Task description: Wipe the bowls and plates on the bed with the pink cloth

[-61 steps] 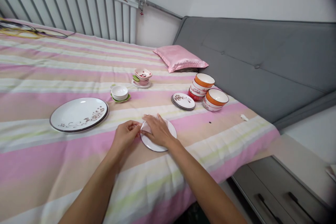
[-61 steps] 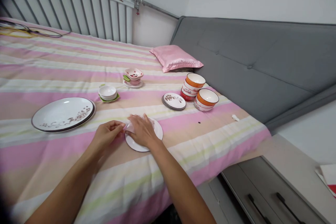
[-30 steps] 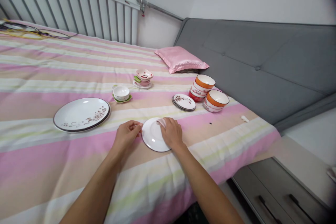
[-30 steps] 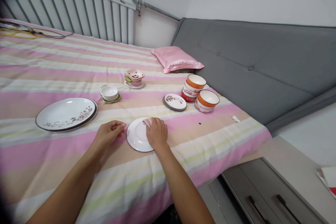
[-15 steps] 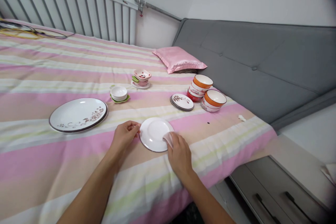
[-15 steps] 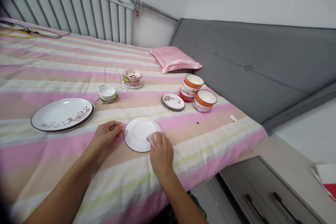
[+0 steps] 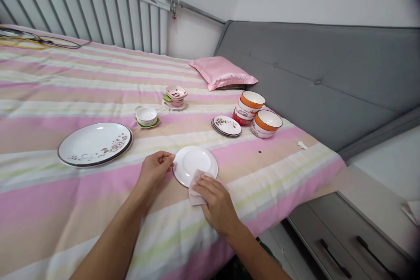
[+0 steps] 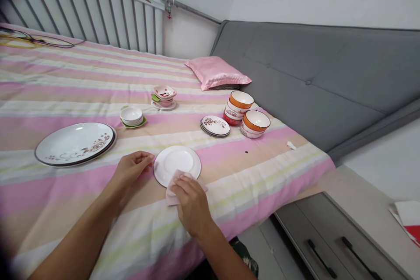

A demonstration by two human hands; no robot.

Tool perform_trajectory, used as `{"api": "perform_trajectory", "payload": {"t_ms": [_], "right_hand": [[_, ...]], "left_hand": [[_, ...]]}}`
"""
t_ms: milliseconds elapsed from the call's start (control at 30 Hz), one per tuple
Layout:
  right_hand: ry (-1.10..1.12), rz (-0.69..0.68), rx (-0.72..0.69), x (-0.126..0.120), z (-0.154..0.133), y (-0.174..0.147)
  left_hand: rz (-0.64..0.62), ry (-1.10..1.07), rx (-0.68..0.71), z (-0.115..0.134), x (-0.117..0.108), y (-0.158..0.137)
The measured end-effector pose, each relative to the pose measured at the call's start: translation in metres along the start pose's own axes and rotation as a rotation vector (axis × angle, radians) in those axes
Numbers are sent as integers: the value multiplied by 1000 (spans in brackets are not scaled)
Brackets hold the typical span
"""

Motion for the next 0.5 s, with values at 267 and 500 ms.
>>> {"api": "perform_trajectory", "payload": {"t_ms": [267,500], "right_hand": [[-32,-206,-40,30,-7,43],[-79,-233,5,47,5,80]], "left_hand": [[8,12,13,0,-1,0],[-4,-48,11,-4,0,2]]}}
Point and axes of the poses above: each hand's wrist, its own y-axis towards the middle knuckle, its own x-axis out of the palm, z = x × y, the point moved 7 cm from there along y, towards the middle knuckle, and after that the axes turned 14 degrees about y, right-handed, at the moved point
